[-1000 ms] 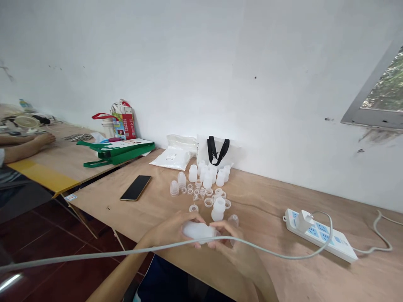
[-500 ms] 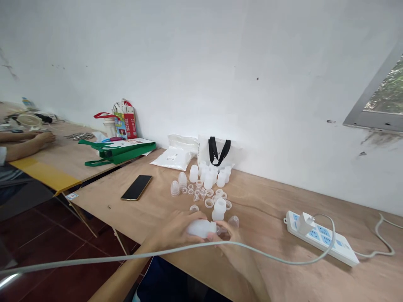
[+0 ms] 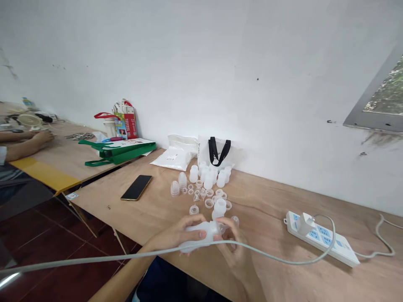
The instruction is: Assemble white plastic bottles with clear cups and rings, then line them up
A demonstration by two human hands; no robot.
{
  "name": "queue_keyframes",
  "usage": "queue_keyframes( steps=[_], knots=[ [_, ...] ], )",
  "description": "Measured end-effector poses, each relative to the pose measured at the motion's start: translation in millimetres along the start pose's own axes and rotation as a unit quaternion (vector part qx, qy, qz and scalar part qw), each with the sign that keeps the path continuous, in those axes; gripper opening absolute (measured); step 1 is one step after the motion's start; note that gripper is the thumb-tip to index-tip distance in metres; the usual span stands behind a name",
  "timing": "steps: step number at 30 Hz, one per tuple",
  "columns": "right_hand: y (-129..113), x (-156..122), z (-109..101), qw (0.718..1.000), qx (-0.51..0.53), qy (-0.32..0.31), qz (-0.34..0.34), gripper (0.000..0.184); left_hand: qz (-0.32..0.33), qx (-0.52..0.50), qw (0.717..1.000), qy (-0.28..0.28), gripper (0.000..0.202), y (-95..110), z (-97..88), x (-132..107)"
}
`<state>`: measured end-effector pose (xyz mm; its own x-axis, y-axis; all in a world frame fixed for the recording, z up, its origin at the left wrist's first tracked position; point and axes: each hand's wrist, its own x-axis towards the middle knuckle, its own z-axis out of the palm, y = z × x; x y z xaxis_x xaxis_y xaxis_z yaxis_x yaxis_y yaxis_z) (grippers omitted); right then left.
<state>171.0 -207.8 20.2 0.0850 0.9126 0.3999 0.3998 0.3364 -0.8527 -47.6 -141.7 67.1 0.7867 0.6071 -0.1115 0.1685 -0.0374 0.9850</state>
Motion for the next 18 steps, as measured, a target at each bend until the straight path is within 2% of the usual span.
queue_keyframes(
  steps=[2, 4, 6, 9, 12, 14, 16, 18],
  knots=[
    [1.8, 1.2, 1.0, 0.999, 0.031, -0.022, 0.017, 0.048, -0.012, -0.025, 0.999, -0.02, 0.059, -2.6, 1.3, 1.5],
    [-1.6, 3.8, 0.6, 0.994, 0.07, -0.054, 0.061, 0.047, 0.03, 0.029, 0.999, 0.029, 0.054, -3.8, 3.1, 2.7],
    [-8.6, 5.9, -0.9, 0.987, 0.101, -0.069, 0.107, 0.049, 0.077, 0.12, 0.985, 0.098, 0.048, -2.6, 6.0, 2.7],
    [-18.1, 7.3, -3.9, 0.983, 0.112, -0.063, 0.134, 0.055, 0.082, 0.209, 0.963, 0.148, 0.048, 1.7, 12.8, 0.4],
    [-18.8, 10.0, -6.1, 0.985, 0.092, -0.071, 0.128, 0.056, 0.071, 0.234, 0.957, 0.156, 0.049, 4.2, 19.4, -2.0],
    [-13.9, 13.1, -7.3, 0.988, 0.061, -0.083, 0.116, 0.052, 0.06, 0.25, 0.956, 0.142, 0.052, 3.0, 21.1, -1.9],
    [-6.8, 16.0, -8.6, 0.991, 0.006, -0.084, 0.103, 0.047, 0.051, 0.267, 0.955, 0.117, 0.05, -0.9, 19.1, 0.2],
    [-0.3, 17.8, -9.8, 0.991, -0.065, -0.07, 0.095, 0.041, 0.056, 0.271, 0.954, 0.117, 0.044, -7.6, 13.0, 4.6]
  ],
)
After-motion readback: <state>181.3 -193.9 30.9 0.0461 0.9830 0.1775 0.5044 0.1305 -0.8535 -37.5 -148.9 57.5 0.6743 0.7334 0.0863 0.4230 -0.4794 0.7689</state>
